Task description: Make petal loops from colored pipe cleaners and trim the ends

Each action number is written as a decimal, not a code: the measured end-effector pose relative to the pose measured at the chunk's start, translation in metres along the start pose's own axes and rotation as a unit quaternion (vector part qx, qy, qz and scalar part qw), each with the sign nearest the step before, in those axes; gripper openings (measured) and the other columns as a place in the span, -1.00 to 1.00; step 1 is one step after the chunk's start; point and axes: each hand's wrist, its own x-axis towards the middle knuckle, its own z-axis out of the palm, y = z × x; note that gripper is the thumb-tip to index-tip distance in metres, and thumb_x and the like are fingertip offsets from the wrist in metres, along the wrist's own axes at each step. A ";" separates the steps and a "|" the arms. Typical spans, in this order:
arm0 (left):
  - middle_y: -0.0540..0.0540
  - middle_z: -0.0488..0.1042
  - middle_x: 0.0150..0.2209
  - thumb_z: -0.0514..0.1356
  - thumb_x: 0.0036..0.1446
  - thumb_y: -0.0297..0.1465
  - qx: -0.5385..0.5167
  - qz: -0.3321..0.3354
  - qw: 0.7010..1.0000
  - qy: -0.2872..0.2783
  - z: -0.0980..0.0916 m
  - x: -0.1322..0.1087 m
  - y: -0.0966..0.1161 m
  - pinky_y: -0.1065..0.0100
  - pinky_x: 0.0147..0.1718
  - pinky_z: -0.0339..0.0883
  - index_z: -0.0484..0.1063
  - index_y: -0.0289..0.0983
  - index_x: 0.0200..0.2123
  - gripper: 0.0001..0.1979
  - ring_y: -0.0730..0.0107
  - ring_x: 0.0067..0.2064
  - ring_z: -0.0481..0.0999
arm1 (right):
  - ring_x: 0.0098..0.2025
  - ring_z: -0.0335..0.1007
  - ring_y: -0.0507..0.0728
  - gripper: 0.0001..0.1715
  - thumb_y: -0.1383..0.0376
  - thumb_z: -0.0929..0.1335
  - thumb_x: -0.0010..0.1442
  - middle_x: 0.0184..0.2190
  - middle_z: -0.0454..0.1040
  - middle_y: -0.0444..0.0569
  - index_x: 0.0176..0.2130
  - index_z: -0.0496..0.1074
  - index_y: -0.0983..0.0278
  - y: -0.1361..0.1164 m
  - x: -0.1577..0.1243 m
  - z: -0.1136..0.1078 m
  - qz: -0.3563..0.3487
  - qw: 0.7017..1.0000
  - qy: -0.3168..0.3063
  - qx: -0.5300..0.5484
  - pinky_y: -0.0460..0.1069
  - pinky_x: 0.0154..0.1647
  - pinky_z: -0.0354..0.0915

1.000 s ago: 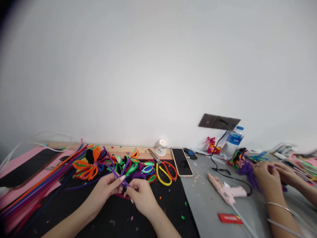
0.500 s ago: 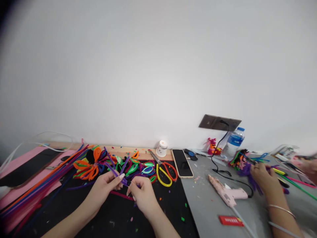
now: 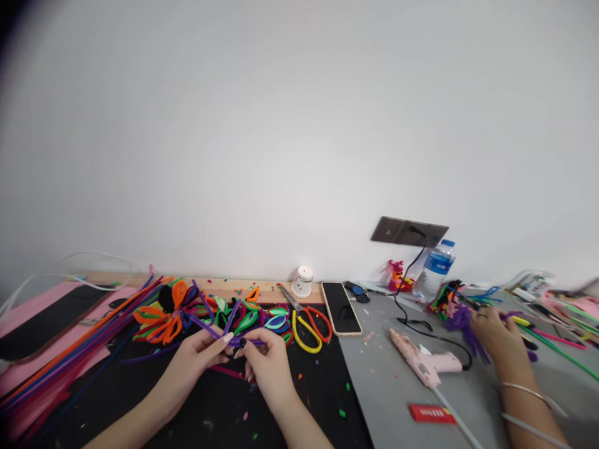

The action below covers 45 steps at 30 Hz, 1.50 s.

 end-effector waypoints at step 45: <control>-0.04 0.49 -0.41 0.31 -0.05 -0.36 -0.176 -0.113 0.972 -0.106 0.000 -0.007 0.005 0.43 -0.25 0.31 0.52 -0.31 -0.42 -0.87 0.47 -0.33 0.43 | -0.66 0.14 -0.05 -0.73 0.23 0.42 -0.09 -0.64 0.36 -0.15 -0.51 0.26 0.29 0.001 0.003 -0.011 0.081 0.985 -0.014 0.154 -0.15 -0.68 0.01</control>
